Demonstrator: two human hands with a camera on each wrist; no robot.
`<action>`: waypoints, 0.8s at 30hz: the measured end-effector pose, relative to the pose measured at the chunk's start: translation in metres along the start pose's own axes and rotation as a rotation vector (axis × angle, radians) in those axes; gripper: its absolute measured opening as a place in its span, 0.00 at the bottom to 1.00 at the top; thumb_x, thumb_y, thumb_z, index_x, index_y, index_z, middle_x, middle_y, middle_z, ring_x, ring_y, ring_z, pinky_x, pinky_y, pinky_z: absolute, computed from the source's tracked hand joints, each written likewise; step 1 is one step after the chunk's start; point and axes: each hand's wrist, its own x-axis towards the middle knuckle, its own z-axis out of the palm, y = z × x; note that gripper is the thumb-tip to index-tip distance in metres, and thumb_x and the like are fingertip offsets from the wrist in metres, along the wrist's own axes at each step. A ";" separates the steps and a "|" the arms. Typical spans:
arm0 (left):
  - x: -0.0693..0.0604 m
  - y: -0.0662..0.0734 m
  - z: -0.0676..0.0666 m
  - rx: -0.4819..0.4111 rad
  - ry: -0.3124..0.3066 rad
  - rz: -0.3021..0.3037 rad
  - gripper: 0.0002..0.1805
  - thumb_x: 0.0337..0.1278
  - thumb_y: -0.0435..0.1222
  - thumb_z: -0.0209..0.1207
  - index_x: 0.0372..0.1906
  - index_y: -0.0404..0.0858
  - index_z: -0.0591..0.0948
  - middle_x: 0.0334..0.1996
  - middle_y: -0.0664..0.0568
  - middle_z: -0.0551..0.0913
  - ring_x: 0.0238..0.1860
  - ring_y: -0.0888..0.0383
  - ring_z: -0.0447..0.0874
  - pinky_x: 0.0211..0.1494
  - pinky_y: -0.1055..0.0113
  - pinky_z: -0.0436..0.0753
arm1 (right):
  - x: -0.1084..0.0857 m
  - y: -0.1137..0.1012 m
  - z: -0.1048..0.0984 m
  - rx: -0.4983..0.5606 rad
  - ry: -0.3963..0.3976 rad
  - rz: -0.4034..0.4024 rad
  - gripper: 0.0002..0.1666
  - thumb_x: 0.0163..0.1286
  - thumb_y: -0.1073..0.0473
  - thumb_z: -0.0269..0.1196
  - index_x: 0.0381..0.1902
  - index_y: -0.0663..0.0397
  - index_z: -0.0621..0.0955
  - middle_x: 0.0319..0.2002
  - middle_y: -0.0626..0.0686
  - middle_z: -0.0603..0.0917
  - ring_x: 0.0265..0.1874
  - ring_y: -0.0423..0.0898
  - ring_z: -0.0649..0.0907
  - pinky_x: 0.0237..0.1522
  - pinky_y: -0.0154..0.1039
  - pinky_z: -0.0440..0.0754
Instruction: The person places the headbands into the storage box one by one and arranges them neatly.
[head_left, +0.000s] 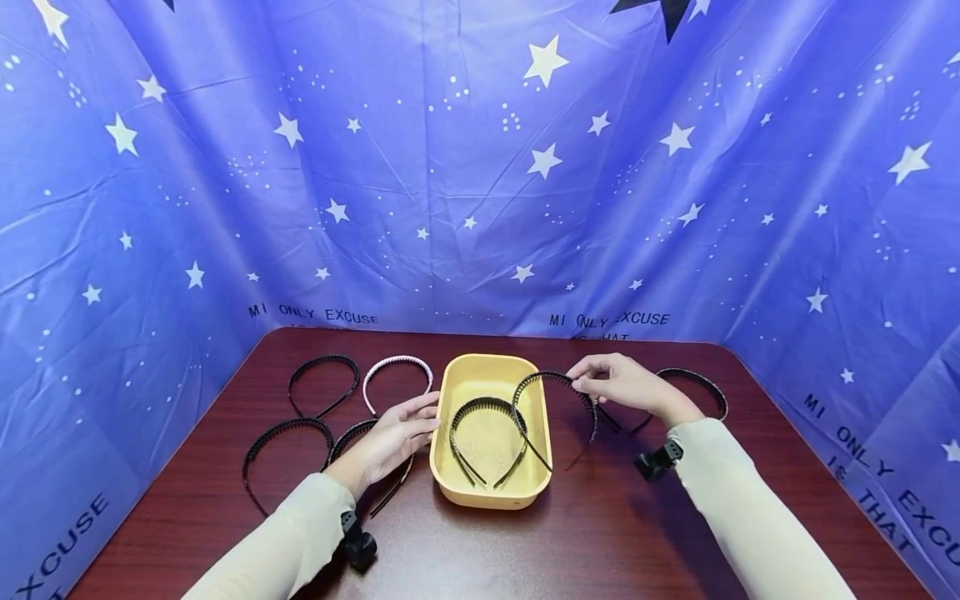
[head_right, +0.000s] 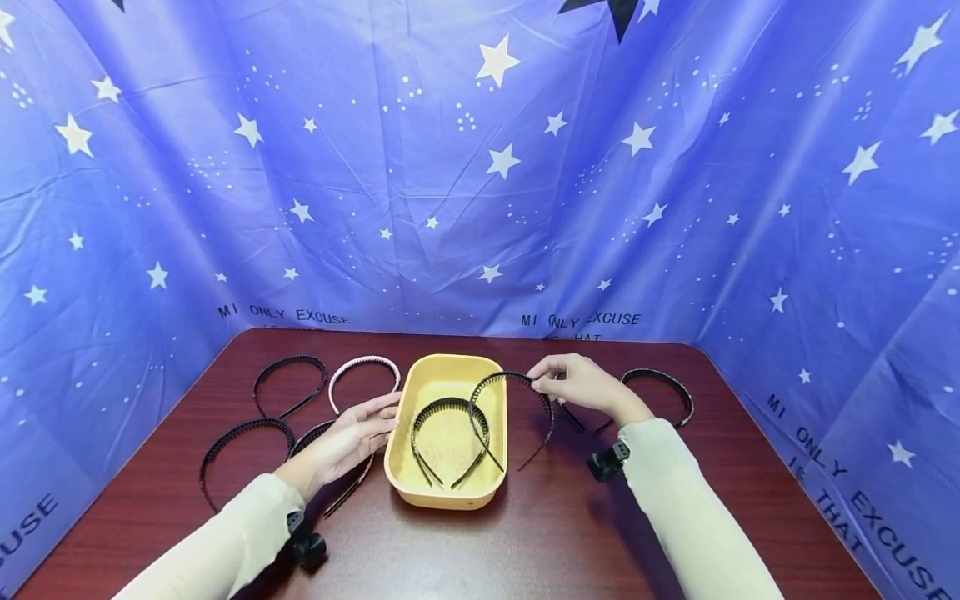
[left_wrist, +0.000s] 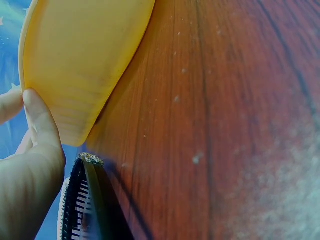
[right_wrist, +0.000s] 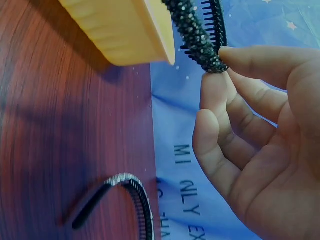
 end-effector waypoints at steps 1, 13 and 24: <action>0.000 0.000 0.000 -0.002 0.000 -0.001 0.33 0.68 0.22 0.52 0.75 0.27 0.57 0.55 0.42 0.75 0.53 0.56 0.79 0.58 0.65 0.80 | 0.001 -0.002 0.001 -0.003 -0.003 -0.005 0.15 0.71 0.57 0.65 0.50 0.61 0.83 0.31 0.51 0.82 0.31 0.53 0.81 0.32 0.37 0.83; 0.000 0.001 -0.001 0.003 -0.010 0.004 0.34 0.68 0.22 0.52 0.75 0.26 0.56 0.56 0.40 0.74 0.53 0.56 0.79 0.58 0.66 0.81 | 0.019 -0.016 0.012 -0.003 -0.048 0.010 0.16 0.71 0.55 0.64 0.51 0.60 0.83 0.32 0.52 0.83 0.30 0.50 0.82 0.29 0.39 0.83; -0.001 0.001 0.001 0.009 -0.006 0.003 0.34 0.67 0.22 0.53 0.75 0.27 0.57 0.57 0.38 0.73 0.54 0.55 0.79 0.60 0.64 0.80 | 0.035 -0.032 0.028 -0.009 -0.083 0.031 0.12 0.70 0.60 0.61 0.49 0.55 0.83 0.33 0.51 0.85 0.33 0.54 0.83 0.33 0.48 0.84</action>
